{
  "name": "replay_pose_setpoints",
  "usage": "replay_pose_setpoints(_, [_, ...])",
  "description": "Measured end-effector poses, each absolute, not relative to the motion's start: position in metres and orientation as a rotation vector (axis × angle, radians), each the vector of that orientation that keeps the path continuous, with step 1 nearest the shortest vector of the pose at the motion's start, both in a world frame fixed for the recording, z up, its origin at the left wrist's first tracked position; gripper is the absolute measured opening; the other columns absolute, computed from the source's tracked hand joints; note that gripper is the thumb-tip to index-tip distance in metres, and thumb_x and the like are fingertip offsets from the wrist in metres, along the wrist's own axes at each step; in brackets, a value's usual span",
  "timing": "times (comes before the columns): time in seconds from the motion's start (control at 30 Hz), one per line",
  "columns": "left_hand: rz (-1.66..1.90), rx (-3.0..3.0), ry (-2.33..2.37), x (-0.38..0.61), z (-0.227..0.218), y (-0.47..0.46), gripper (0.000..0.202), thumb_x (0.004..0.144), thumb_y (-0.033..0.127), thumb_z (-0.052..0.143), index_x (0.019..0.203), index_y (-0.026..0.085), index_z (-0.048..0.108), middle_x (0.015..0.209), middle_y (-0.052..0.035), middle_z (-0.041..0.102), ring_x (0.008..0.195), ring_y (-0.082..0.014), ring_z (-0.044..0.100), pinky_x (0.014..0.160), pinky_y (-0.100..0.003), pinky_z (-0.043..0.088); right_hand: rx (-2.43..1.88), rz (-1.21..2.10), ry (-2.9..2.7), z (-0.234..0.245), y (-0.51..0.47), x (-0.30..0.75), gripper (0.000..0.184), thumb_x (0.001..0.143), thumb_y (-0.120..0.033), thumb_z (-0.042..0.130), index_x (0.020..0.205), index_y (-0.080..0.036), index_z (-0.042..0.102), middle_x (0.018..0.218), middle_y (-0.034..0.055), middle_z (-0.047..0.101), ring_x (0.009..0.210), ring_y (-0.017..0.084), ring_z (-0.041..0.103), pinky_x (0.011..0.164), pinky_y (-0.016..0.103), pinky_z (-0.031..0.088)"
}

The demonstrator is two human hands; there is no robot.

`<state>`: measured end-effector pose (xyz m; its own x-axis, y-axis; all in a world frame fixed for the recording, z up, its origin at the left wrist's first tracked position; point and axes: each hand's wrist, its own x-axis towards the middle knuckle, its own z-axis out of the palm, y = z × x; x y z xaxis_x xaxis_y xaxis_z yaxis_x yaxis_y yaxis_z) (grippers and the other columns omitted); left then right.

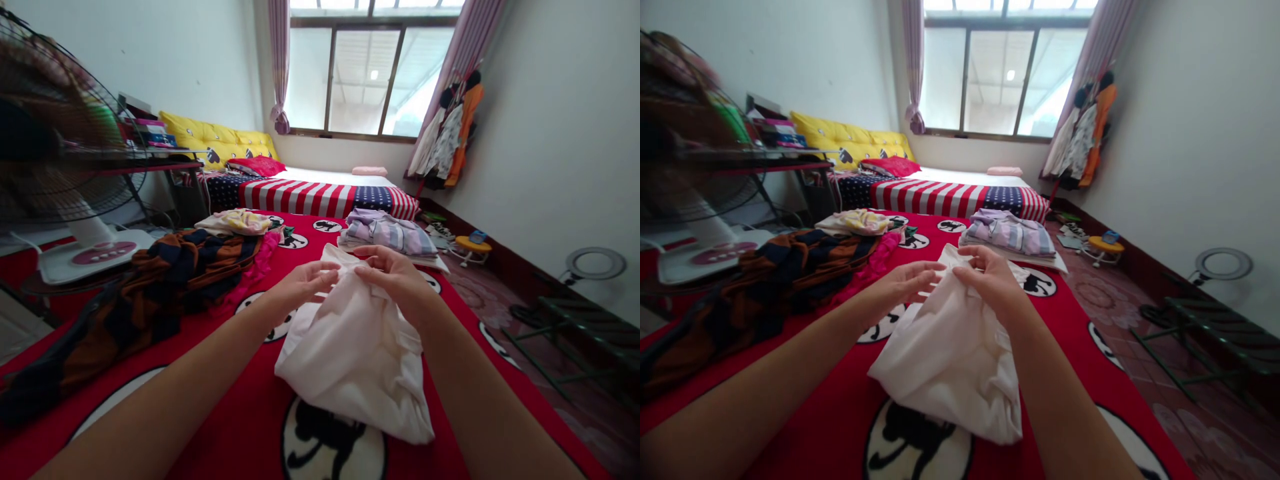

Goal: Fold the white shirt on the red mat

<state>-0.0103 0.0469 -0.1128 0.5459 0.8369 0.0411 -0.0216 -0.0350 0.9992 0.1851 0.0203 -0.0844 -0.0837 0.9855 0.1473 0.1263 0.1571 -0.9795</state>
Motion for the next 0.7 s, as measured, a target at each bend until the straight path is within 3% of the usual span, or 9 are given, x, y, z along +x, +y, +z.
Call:
replay_pose_setpoints(0.13, [0.816, 1.539, 0.989, -0.026, -0.111, 0.052, 0.048, 0.07, 0.055, 0.073, 0.095, 0.014, 0.065, 0.093, -0.0089, 0.069, 0.082, -0.0187, 0.064, 0.066, -0.026, 0.048, -1.342, 1.003, -1.415, -0.078, 0.017, 0.187, 0.041, 0.068, -0.035, 0.073, 0.103, -0.016, 0.063, 0.066, -0.0016, 0.061, 0.054, 0.011, 0.052, 0.048, 0.021, 0.037])
replay_pose_setpoints(0.27, [0.596, 1.703, 0.945, -0.026, -0.107, 0.045, 0.037, 0.069, 0.045, 0.075, 0.088, 0.013, 0.07, 0.076, -0.0048, 0.068, 0.068, -0.0148, 0.061, 0.058, -0.022, 0.043, -1.25, 1.133, -1.422, -0.072, 0.012, 0.188, 0.05, 0.064, -0.036, 0.078, 0.108, -0.016, 0.063, 0.071, -0.0004, 0.063, 0.058, 0.011, 0.055, 0.052, 0.021, 0.041])
replay_pose_setpoints(0.4, [0.624, 1.755, 0.908, -0.02, -0.111, 0.043, 0.031, 0.069, 0.04, 0.073, 0.08, 0.012, 0.071, 0.066, -0.0029, 0.065, 0.061, -0.0132, 0.057, 0.055, -0.022, 0.041, -1.124, 1.209, -1.435, -0.07, 0.01, 0.19, 0.055, 0.063, -0.034, 0.08, 0.111, -0.016, 0.063, 0.076, 0.0005, 0.064, 0.063, 0.011, 0.057, 0.055, 0.021, 0.043])
replay_pose_setpoints(0.57, [0.866, 1.548, 0.784, -0.018, -0.117, 0.048, 0.039, 0.068, 0.047, 0.076, 0.085, 0.013, 0.069, 0.078, -0.0033, 0.066, 0.073, -0.0142, 0.061, 0.065, -0.022, 0.046, -1.122, 1.272, -1.483, -0.07, 0.01, 0.193, 0.058, 0.062, -0.029, 0.082, 0.115, -0.018, 0.061, 0.082, 0.0024, 0.066, 0.067, 0.014, 0.061, 0.058, 0.023, 0.048])
replay_pose_setpoints(0.7, [0.74, 1.39, 0.583, -0.013, -0.119, 0.039, 0.05, 0.08, 0.06, 0.061, 0.102, 0.015, 0.068, 0.1, -0.0093, 0.069, 0.092, -0.0209, 0.065, 0.077, -0.028, 0.049, -0.983, 1.254, -1.516, -0.07, 0.009, 0.191, 0.056, 0.068, -0.028, 0.078, 0.12, -0.022, 0.059, 0.082, 0.0004, 0.064, 0.07, 0.014, 0.062, 0.061, 0.024, 0.05])
